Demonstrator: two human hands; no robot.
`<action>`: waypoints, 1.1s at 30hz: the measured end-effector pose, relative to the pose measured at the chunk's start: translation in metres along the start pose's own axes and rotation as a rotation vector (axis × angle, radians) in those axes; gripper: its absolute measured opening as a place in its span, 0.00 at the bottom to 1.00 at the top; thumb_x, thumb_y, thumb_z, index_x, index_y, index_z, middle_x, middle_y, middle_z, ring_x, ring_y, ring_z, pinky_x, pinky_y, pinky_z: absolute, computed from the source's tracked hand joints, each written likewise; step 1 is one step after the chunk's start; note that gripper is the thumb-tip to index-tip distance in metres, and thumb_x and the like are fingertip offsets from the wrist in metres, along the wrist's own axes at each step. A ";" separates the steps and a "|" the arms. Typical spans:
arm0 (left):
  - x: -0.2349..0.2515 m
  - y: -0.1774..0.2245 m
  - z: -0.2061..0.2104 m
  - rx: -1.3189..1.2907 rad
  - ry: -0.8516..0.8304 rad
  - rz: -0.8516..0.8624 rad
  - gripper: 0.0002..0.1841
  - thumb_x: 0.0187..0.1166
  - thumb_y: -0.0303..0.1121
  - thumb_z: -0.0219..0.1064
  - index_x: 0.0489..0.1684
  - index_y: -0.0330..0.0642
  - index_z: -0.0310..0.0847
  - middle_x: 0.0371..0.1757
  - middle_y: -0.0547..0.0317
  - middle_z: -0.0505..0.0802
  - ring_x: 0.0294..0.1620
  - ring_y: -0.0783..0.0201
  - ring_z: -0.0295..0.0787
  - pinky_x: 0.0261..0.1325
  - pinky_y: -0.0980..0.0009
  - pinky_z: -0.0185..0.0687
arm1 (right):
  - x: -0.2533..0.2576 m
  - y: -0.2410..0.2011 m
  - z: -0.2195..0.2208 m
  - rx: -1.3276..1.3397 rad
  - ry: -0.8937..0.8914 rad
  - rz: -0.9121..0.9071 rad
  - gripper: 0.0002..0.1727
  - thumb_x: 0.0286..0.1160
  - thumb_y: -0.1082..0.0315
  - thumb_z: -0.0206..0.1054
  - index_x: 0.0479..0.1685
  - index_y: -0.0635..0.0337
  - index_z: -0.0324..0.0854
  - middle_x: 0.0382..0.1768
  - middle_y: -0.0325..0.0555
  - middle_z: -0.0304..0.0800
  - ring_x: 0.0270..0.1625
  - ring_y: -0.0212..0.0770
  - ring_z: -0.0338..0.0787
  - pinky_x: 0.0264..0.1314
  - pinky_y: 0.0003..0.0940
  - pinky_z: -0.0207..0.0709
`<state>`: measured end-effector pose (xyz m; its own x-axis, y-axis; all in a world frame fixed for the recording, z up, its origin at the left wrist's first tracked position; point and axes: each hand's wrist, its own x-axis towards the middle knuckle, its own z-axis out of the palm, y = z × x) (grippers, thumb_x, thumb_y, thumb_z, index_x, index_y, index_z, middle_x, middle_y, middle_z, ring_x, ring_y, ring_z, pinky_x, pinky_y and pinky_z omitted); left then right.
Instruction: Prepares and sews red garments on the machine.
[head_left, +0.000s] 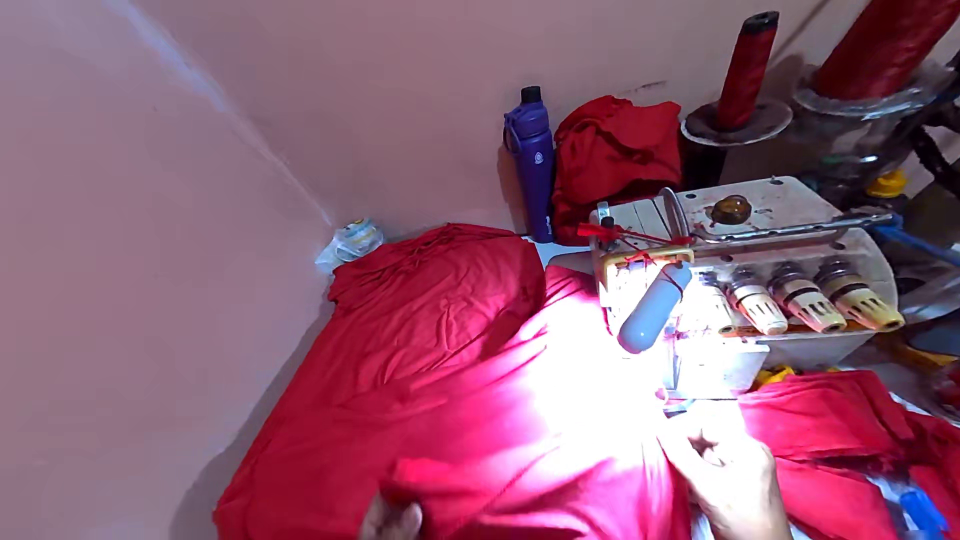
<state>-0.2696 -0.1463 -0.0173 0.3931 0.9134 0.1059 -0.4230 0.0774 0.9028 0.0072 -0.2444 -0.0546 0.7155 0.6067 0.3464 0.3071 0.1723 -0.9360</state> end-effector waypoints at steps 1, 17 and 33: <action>0.018 0.011 0.011 0.075 -0.016 0.045 0.08 0.75 0.38 0.73 0.46 0.67 0.92 0.43 0.72 0.98 0.44 0.76 0.96 0.51 0.74 0.92 | 0.005 0.003 0.003 -0.002 0.023 0.005 0.07 0.61 0.71 0.71 0.20 0.55 0.81 0.18 0.22 0.78 0.21 0.09 0.72 0.25 0.06 0.67; 0.089 -0.038 -0.001 0.514 0.091 0.327 0.26 0.72 0.19 0.66 0.71 0.24 0.68 0.54 0.60 0.91 0.52 0.75 0.90 0.57 0.76 0.88 | -0.022 0.020 0.026 -0.034 -0.094 -0.037 0.17 0.65 0.56 0.76 0.38 0.63 0.88 0.37 0.37 0.90 0.41 0.18 0.86 0.45 0.16 0.81; 0.164 -0.085 -0.013 0.974 0.224 0.667 0.13 0.75 0.27 0.69 0.50 0.24 0.84 0.29 0.56 0.87 0.25 0.81 0.75 0.34 0.85 0.71 | -0.069 -0.008 0.002 0.065 -0.363 0.133 0.13 0.64 0.75 0.70 0.46 0.74 0.86 0.46 0.50 0.90 0.48 0.25 0.89 0.53 0.20 0.84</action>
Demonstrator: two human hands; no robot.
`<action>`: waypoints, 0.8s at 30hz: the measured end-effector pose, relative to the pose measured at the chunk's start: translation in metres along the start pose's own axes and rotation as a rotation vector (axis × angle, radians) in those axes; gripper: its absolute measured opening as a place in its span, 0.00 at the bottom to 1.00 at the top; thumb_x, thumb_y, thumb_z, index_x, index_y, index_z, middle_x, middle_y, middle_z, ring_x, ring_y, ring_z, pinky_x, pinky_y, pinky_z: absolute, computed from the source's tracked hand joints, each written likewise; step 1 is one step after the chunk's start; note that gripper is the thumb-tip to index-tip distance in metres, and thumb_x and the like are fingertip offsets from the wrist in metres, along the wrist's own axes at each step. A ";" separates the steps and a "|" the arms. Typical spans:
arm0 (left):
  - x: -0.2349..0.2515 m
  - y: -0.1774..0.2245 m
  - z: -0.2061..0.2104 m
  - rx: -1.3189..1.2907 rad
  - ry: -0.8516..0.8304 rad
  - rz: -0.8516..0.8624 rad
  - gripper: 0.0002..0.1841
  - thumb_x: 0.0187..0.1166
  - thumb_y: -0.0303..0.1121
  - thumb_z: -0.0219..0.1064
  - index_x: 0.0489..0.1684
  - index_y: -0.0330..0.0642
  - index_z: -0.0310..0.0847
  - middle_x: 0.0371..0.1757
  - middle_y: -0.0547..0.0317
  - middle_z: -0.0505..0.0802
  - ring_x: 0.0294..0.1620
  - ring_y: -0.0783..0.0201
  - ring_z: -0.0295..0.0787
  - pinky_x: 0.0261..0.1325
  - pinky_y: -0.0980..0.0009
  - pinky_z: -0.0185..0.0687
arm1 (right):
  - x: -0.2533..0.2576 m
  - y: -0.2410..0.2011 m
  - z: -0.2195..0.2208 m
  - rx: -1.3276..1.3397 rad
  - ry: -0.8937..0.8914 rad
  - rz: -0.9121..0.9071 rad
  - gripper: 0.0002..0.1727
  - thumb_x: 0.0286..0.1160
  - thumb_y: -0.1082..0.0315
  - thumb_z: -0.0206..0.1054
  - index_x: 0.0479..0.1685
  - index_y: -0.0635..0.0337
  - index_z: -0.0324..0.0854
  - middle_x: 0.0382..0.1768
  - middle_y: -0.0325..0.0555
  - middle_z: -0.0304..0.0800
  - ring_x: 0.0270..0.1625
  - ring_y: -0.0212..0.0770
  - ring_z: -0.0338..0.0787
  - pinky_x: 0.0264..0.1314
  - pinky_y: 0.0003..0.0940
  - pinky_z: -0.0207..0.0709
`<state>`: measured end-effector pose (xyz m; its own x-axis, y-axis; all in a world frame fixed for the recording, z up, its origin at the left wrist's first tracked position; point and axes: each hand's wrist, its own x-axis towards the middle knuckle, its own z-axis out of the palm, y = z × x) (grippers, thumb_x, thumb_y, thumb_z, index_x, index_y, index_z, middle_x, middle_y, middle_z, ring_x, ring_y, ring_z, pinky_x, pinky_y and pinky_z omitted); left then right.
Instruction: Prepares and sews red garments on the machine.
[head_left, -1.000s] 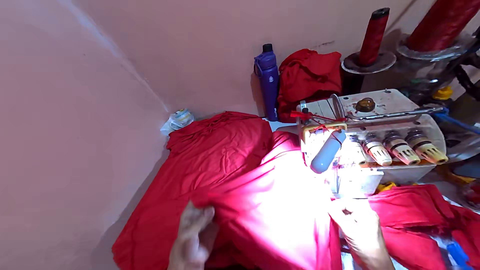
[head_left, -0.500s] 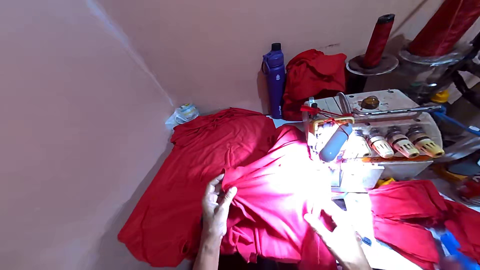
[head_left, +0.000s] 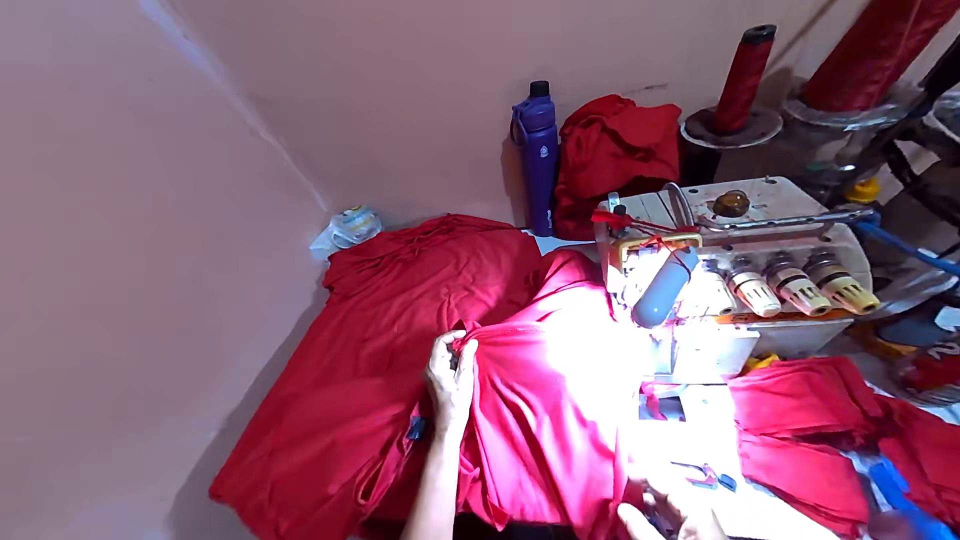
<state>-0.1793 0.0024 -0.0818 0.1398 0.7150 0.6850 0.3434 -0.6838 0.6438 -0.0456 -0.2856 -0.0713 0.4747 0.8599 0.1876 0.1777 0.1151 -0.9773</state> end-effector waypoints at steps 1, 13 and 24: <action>0.000 -0.001 -0.001 -0.007 -0.005 0.004 0.13 0.76 0.27 0.69 0.51 0.24 0.84 0.29 0.55 0.87 0.26 0.80 0.76 0.35 0.84 0.72 | 0.005 -0.001 0.001 0.005 0.008 0.007 0.20 0.66 0.74 0.70 0.57 0.75 0.84 0.53 0.52 0.91 0.55 0.25 0.89 0.59 0.21 0.84; -0.002 -0.002 0.000 0.000 0.022 0.024 0.12 0.75 0.27 0.69 0.47 0.24 0.85 0.29 0.54 0.88 0.25 0.81 0.74 0.33 0.85 0.70 | 0.064 0.019 0.029 -0.474 0.478 -0.100 0.20 0.60 0.50 0.74 0.27 0.61 0.87 0.22 0.41 0.85 0.21 0.31 0.80 0.25 0.30 0.72; -0.004 0.001 -0.001 0.009 0.024 0.031 0.12 0.74 0.27 0.69 0.47 0.25 0.86 0.35 0.48 0.92 0.29 0.76 0.81 0.38 0.83 0.75 | 0.063 0.018 0.030 -0.586 0.524 -0.145 0.12 0.62 0.67 0.64 0.26 0.68 0.87 0.19 0.50 0.86 0.20 0.40 0.84 0.24 0.38 0.75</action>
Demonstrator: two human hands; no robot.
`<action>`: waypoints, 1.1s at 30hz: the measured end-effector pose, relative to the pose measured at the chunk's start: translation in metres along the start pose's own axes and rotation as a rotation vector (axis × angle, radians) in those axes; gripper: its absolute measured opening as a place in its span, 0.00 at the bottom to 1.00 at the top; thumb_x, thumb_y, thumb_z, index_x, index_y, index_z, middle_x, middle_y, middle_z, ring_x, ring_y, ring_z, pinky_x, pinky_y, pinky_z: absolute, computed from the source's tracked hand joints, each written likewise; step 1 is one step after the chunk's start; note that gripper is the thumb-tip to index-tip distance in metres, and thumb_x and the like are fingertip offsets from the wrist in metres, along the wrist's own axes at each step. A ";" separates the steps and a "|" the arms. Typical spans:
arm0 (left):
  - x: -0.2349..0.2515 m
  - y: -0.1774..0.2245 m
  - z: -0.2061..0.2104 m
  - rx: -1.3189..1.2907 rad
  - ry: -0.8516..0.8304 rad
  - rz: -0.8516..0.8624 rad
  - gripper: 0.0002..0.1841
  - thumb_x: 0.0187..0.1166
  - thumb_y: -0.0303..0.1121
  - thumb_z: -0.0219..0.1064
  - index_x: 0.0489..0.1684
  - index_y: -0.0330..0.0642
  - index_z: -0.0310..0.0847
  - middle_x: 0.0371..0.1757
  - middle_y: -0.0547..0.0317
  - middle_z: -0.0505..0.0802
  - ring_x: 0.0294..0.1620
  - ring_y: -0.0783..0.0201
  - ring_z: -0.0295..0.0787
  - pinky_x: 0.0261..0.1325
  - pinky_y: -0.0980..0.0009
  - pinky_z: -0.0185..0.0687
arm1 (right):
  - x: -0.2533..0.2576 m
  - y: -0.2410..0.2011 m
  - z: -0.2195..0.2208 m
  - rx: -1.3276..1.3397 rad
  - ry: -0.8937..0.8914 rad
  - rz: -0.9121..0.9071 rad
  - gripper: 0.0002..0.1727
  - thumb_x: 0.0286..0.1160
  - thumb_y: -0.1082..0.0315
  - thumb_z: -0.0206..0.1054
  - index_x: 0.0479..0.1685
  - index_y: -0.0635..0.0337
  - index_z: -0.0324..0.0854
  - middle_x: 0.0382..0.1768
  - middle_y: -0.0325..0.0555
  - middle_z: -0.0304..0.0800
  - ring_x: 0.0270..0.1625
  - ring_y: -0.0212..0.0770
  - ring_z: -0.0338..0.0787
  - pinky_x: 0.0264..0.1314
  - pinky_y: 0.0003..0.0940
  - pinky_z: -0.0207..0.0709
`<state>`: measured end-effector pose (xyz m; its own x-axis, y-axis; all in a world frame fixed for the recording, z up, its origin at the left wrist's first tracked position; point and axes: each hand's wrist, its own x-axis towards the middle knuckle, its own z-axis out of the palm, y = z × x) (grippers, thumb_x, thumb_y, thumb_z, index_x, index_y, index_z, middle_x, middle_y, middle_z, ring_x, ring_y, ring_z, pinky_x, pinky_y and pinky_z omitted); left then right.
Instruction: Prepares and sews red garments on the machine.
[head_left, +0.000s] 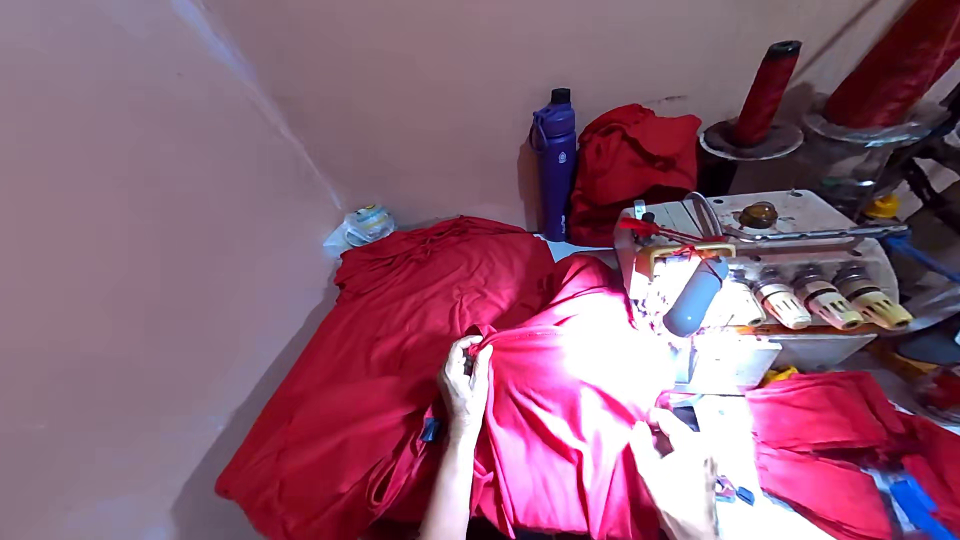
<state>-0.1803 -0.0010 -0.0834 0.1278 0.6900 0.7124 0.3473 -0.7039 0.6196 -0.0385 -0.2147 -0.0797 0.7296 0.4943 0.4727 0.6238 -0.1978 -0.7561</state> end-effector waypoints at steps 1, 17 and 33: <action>0.000 0.000 0.000 -0.001 -0.003 0.004 0.12 0.74 0.27 0.69 0.46 0.24 0.86 0.34 0.48 0.92 0.28 0.77 0.81 0.37 0.83 0.75 | -0.004 -0.001 -0.006 0.082 -0.035 0.022 0.11 0.60 0.70 0.63 0.28 0.68 0.88 0.20 0.46 0.86 0.21 0.33 0.82 0.26 0.31 0.73; 0.000 0.001 0.001 -0.005 0.001 0.013 0.12 0.74 0.27 0.69 0.46 0.24 0.86 0.32 0.51 0.90 0.26 0.80 0.77 0.35 0.85 0.72 | -0.001 -0.004 0.004 0.122 -0.022 0.054 0.11 0.66 0.69 0.62 0.26 0.67 0.85 0.19 0.44 0.82 0.23 0.32 0.81 0.28 0.28 0.72; 0.021 0.036 -0.023 -0.352 -0.026 0.041 0.10 0.70 0.20 0.67 0.47 0.26 0.81 0.38 0.71 0.90 0.36 0.87 0.83 0.43 0.87 0.81 | -0.035 -0.002 -0.053 0.735 -0.271 0.249 0.08 0.67 0.82 0.62 0.35 0.62 0.85 0.26 0.22 0.90 0.28 0.13 0.84 0.33 0.14 0.79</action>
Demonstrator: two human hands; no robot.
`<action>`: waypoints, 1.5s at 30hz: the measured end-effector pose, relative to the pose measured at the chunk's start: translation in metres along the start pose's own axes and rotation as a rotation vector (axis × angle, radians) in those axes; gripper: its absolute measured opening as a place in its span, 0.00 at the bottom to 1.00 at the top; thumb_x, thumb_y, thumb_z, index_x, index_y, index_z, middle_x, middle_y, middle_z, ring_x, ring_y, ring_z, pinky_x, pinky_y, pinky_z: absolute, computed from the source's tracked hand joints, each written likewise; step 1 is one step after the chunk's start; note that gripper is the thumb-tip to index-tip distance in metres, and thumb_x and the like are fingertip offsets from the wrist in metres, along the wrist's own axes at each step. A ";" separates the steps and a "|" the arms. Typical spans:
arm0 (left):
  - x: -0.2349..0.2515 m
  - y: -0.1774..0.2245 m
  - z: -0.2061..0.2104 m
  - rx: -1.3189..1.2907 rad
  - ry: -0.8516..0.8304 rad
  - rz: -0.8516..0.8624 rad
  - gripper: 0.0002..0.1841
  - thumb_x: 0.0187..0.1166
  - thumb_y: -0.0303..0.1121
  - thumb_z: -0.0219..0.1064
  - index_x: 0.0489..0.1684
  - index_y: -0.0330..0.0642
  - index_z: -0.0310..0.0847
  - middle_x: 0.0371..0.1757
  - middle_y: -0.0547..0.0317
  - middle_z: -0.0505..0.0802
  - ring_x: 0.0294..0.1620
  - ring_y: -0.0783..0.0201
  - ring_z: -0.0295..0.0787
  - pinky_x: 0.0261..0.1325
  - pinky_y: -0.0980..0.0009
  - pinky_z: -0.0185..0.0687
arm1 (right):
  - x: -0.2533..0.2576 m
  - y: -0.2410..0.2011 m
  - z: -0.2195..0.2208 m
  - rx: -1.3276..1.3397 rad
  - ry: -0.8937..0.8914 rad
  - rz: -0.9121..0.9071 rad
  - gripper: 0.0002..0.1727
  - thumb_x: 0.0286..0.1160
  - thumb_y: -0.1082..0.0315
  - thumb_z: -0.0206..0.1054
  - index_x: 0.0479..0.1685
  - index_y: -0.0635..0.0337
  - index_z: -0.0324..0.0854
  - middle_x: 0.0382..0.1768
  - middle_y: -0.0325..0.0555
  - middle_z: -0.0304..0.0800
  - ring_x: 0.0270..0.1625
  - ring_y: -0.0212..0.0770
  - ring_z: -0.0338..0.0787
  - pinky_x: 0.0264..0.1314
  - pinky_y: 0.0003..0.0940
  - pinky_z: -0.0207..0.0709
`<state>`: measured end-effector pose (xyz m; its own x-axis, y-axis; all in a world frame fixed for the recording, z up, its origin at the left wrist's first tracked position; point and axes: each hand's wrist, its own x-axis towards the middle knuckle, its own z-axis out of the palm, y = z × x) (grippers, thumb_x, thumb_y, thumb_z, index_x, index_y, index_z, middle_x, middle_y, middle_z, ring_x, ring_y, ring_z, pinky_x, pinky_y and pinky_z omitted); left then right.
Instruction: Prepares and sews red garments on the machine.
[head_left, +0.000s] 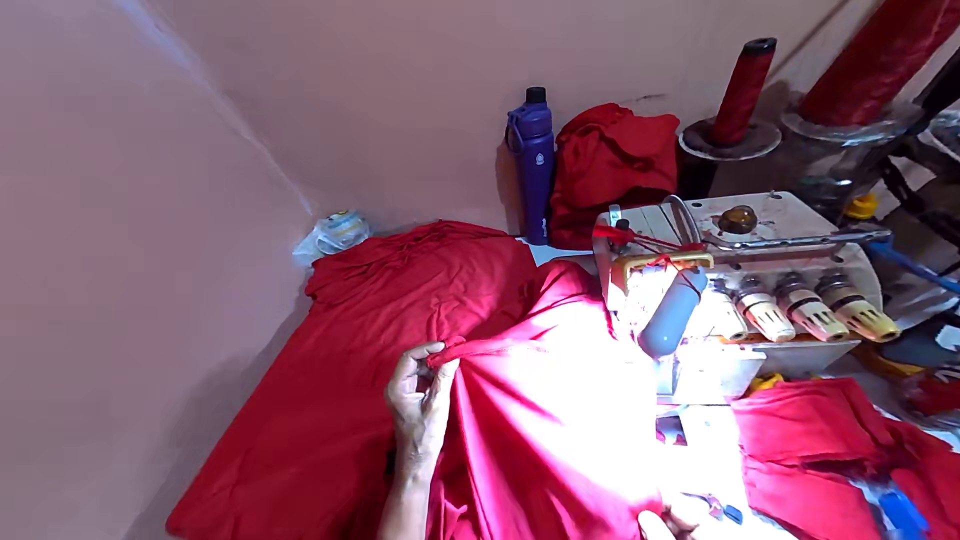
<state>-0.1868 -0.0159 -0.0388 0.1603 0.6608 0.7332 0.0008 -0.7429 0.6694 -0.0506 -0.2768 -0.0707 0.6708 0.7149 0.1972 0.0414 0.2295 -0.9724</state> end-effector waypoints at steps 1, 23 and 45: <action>0.006 0.003 0.002 0.003 0.007 0.003 0.10 0.70 0.20 0.67 0.47 0.27 0.81 0.37 0.73 0.90 0.35 0.87 0.84 0.42 0.88 0.82 | 0.003 0.000 0.002 0.001 0.011 0.011 0.09 0.67 0.82 0.61 0.36 0.62 0.85 0.25 0.22 0.89 0.28 0.13 0.84 0.33 0.14 0.79; -0.142 0.120 0.042 -0.215 -0.697 -0.516 0.16 0.78 0.34 0.66 0.46 0.25 0.86 0.40 0.53 0.93 0.43 0.77 0.89 0.54 0.77 0.83 | -0.058 -0.004 -0.007 0.083 0.008 0.085 0.22 0.65 0.85 0.67 0.59 0.62 0.71 0.26 0.26 0.91 0.25 0.19 0.88 0.32 0.18 0.84; -0.264 0.148 -0.050 -0.435 -0.481 -0.654 0.09 0.75 0.23 0.69 0.49 0.32 0.81 0.40 0.66 0.94 0.42 0.78 0.91 0.50 0.77 0.89 | -0.148 0.033 -0.039 -0.085 -0.376 0.163 0.12 0.62 0.79 0.69 0.45 0.61 0.77 0.28 0.28 0.87 0.29 0.20 0.86 0.34 0.19 0.82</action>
<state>-0.2784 -0.2953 -0.1270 0.6519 0.7472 0.1295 -0.1199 -0.0671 0.9905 -0.1197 -0.4010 -0.1365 0.3570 0.9324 0.0565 0.0282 0.0496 -0.9984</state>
